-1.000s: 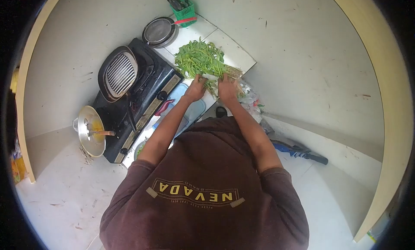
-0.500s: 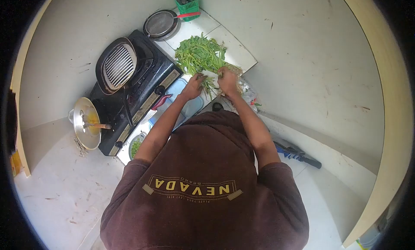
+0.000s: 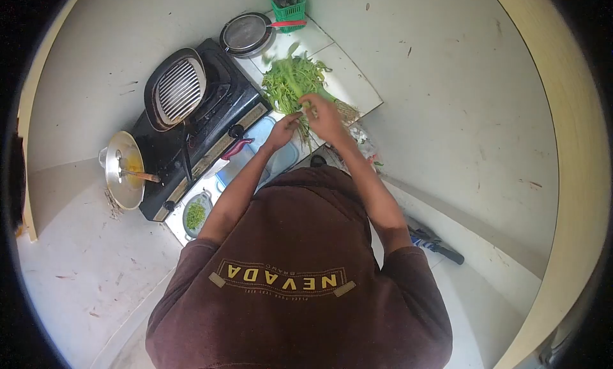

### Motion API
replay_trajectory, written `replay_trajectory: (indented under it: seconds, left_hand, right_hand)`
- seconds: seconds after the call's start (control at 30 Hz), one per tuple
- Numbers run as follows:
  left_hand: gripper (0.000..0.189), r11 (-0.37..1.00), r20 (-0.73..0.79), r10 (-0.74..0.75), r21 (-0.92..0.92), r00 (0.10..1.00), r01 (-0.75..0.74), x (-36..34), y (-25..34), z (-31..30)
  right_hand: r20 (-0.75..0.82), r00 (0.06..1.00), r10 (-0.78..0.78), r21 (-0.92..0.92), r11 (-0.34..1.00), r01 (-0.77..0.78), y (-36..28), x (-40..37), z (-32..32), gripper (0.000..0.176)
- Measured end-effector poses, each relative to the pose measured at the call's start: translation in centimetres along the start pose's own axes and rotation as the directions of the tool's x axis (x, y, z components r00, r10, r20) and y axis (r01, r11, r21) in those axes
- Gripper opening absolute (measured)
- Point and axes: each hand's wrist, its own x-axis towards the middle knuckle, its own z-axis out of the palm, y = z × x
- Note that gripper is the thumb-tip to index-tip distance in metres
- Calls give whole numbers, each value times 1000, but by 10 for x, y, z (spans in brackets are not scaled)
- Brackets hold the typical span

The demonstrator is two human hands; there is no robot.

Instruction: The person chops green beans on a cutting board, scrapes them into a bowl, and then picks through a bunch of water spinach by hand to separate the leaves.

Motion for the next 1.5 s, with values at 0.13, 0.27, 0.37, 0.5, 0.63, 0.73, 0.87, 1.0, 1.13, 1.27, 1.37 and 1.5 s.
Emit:
replay_trajectory:
  seconds: [0.13, 0.27, 0.37, 0.5, 0.63, 0.73, 0.87, 1.0, 1.13, 1.27, 1.37, 1.5]
  left_hand:
    - [41, 781, -95, -345, -580, 934, 230, 2, 3, 1]
    - [32, 670, -51, -406, -695, 913, 259, 7, -2, 3]
    - [21, 869, -122, -319, -434, 940, 239, -1, 15, 10]
    - [19, 824, -74, -376, -483, 924, 297, 4, 17, 10]
    - [26, 922, -259, -359, -250, 897, 297, 9, 6, 15]
    - [33, 986, -595, -97, 52, 798, 158, 12, 8, 30]
    - [44, 959, -499, 128, 282, 857, 21, -1, 55, 30]
    - [58, 834, -192, 172, 550, 966, -39, -8, 56, 26]
    - [58, 902, -232, 120, 432, 965, -9, -4, 33, 26]
    - [52, 958, -311, 166, 276, 936, -78, -9, 28, 21]
    - [42, 977, -393, 165, 192, 904, -95, -14, 44, 20]
    - [26, 897, -456, 372, 401, 809, -186, -8, 51, 11]
  right_hand:
    - [138, 987, -84, -118, 988, 101, 50, -22, 45, 29]
    - [221, 973, -69, -224, 967, 120, 80, -36, 57, 30]
    - [186, 969, -162, -143, 971, 189, 92, -37, 61, 28]
    - [189, 980, -59, -62, 995, 72, 101, -29, 51, 24]
    - [24, 998, 57, -327, 944, -46, 113, -21, 38, 21]
    - [46, 999, -3, -610, 792, 30, 120, -20, 39, 21]
    - [40, 998, -47, -723, 688, 61, 115, -28, 47, 29]
    - [8, 996, -88, -745, 664, 65, 115, -30, 50, 36]
    - [30, 1000, -8, -716, 698, 27, 122, -20, 46, 32]
    - [53, 990, 131, -727, 684, -52, 120, -4, 48, 25]
    - [15, 990, 137, -685, 723, -90, 125, -2, 53, 20]
    - [-138, 965, 222, -489, 832, -262, 114, 0, 50, 19]
